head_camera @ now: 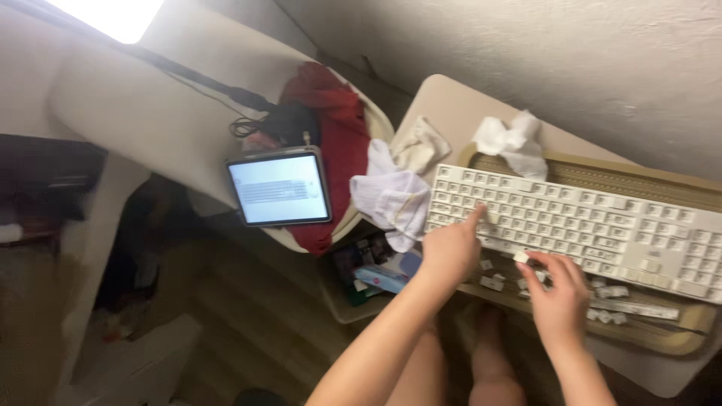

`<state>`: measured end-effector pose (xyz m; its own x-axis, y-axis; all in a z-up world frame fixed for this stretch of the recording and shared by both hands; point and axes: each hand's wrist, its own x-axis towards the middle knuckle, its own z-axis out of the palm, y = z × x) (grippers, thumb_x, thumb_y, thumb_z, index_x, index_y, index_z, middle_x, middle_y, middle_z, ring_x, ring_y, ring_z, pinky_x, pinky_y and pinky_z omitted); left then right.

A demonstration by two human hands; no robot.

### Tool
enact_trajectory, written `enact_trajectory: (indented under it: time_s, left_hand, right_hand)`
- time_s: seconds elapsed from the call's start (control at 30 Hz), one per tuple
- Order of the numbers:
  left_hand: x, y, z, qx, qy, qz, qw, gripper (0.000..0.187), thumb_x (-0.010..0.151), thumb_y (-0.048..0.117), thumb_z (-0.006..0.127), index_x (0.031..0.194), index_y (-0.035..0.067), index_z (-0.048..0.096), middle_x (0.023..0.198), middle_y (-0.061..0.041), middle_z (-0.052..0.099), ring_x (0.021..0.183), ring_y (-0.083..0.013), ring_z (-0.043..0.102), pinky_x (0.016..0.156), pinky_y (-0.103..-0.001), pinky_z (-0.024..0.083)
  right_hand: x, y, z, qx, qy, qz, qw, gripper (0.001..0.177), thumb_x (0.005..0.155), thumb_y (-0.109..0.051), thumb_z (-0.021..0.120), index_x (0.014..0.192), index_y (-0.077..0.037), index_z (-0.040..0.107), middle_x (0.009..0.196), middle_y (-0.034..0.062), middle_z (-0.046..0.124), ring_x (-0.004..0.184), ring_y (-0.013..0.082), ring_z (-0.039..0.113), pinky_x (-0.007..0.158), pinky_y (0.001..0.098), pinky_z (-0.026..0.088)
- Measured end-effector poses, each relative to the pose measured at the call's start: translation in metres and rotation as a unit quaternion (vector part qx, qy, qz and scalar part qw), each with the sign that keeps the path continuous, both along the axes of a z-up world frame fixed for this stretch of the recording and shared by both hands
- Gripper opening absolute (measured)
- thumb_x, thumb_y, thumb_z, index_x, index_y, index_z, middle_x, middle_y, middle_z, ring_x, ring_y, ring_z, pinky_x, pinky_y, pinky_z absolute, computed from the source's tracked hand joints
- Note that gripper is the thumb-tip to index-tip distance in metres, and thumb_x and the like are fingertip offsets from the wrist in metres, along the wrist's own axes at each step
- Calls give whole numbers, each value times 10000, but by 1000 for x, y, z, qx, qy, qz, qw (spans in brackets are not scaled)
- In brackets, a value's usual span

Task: The person assembles a white keyboard by inserting keycaps into the keyboard base. They occasionally wipe the keycaps with a tissue before placing them. A tablet displaying a keyboard layout is visible nearby.

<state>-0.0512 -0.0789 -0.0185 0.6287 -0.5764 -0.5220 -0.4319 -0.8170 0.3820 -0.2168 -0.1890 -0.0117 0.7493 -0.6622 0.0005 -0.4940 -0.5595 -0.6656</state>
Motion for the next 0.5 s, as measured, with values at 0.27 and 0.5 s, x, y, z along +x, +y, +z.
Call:
enact_trajectory:
  time_s: [0.27,0.5]
  left_hand:
    - [-3,3,-2,-34,-21,13,999,598,909,168,586,1490,278,496,744,-133,734,666,-351,724,614,-479,561]
    - [-5,3,-7,-44,-44,13,998,584,901,167,602,1467,278,514,706,-120,719,627,-342,713,576,-471,554]
  right_hand:
    - [1,1,1,2,30,2,1000,220,906,-190,795,1084,-75,737,1053,69,701,1011,252,675,892,377,536]
    - [6,-4,5,5,17,14,1000,223,914,-191,779,1099,-75,736,1080,62,707,1033,251,673,907,376,532]
